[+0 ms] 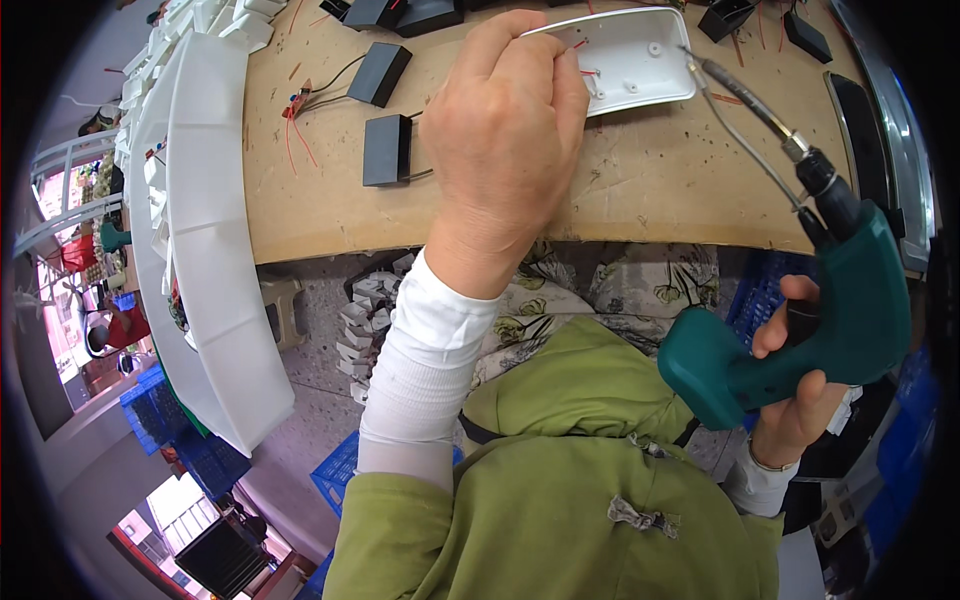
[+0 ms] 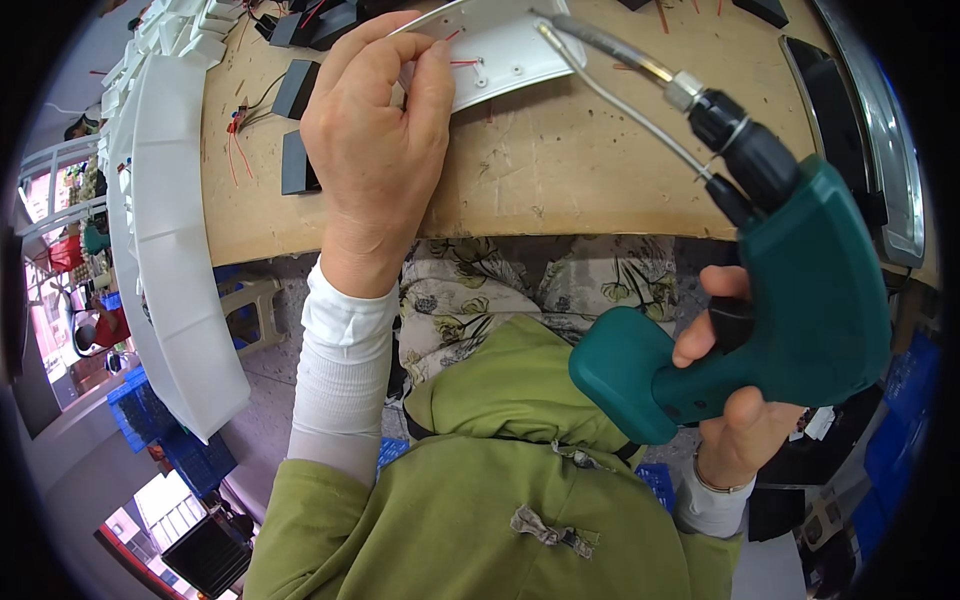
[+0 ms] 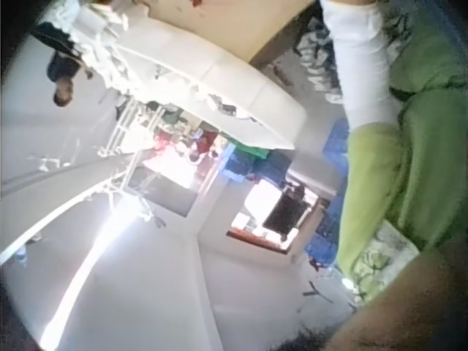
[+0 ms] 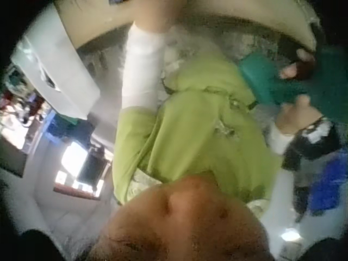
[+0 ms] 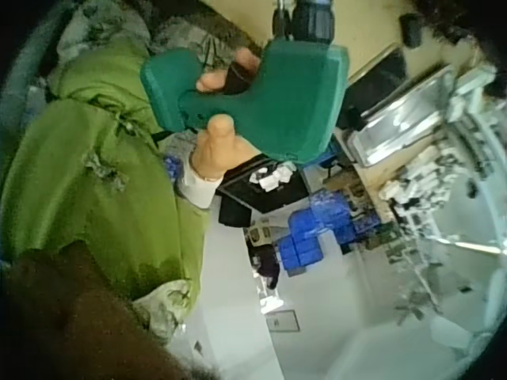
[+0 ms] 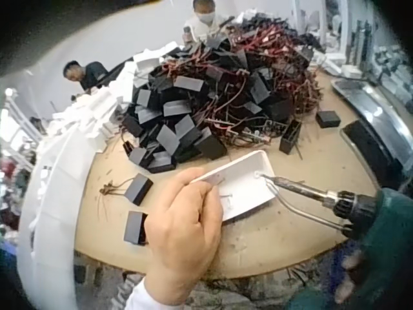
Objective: The person solders wires into plastic housings using a soldering iron, places the assembled housings into a container, and repeats the process with new components.
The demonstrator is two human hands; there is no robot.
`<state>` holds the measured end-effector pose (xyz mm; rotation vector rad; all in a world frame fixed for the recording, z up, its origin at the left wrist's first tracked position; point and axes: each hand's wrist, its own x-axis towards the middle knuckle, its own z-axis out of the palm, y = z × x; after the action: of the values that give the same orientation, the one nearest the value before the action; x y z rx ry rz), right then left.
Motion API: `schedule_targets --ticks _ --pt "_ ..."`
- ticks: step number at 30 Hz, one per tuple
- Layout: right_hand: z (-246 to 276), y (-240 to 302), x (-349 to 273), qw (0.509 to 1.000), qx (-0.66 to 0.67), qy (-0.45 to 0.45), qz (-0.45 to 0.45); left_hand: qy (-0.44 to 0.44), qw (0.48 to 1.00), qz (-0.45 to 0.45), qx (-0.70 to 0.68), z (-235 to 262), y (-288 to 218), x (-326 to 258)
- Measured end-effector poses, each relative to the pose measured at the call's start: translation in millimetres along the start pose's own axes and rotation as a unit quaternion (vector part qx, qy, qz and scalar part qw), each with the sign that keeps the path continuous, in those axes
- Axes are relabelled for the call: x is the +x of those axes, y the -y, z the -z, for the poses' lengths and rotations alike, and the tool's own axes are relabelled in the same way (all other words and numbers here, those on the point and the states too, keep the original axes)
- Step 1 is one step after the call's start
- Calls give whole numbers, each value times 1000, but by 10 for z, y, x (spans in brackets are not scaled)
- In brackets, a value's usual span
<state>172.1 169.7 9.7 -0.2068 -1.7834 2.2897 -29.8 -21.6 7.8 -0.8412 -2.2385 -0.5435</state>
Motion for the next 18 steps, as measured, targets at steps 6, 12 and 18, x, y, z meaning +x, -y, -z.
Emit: schedule_targets --ticks 6,12,18 --pt "-153 -54 29 999 -41 -15 -2 -310 904 -143 -257 -422 226 -20" --pt "-260 -42 104 995 -99 -13 7 -312 911 -141 -231 -417 224 -26" --pt "-339 -14 185 990 -139 -14 15 -307 918 -133 -214 -398 212 -53"
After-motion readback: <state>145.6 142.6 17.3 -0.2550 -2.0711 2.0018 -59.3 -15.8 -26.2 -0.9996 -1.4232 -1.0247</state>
